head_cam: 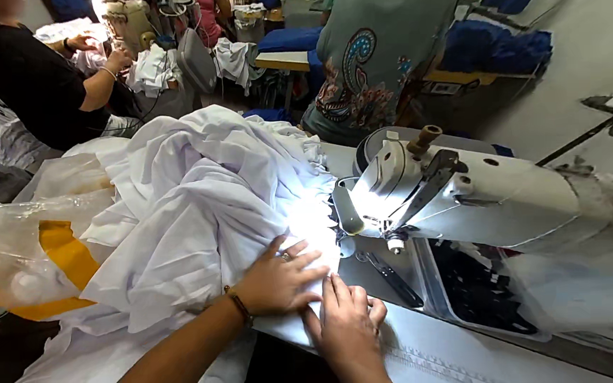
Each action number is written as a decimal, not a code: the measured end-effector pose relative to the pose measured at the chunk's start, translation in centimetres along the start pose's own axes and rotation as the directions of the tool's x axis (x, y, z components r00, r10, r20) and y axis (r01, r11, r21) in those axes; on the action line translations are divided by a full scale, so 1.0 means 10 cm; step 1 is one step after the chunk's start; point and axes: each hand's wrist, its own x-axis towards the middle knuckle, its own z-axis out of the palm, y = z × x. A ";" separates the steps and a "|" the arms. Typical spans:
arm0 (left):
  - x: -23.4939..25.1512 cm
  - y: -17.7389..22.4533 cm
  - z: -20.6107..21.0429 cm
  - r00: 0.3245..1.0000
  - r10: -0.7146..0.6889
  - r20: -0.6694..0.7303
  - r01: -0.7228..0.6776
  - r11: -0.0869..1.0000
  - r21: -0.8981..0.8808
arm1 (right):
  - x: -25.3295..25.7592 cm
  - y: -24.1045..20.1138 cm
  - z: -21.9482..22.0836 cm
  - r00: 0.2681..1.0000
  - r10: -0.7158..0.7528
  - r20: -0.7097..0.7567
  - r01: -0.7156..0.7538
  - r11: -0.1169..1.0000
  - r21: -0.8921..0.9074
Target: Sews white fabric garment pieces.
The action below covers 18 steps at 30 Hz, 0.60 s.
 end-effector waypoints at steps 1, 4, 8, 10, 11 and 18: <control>0.00 0.00 0.05 0.987 -0.091 0.133 0.098 0.994 -0.046 | -0.01 0.03 -0.01 1.000 -0.003 0.014 0.003 1.000 -0.011; 0.07 0.05 0.08 0.966 -0.251 0.057 0.254 0.966 -0.045 | -0.02 0.06 0.00 1.000 -0.009 0.009 0.009 1.000 -0.011; 0.27 0.14 0.07 0.942 -0.327 -0.075 0.330 0.943 0.035 | -0.02 0.04 0.01 1.000 -0.014 0.002 0.014 1.000 0.007; 0.38 0.18 -0.02 0.902 -0.424 0.084 0.422 0.906 0.043 | -0.03 0.07 0.00 1.000 -0.015 0.016 0.014 0.999 0.043; 0.43 0.20 -0.04 0.880 -0.453 0.144 0.450 0.891 0.055 | -0.03 0.13 -0.03 1.000 -0.017 0.019 0.016 0.996 0.093; 0.46 0.16 -0.15 0.877 -0.476 0.063 0.480 0.872 -0.094 | 0.21 1.41 -0.84 0.984 0.155 -0.092 -0.132 0.968 0.213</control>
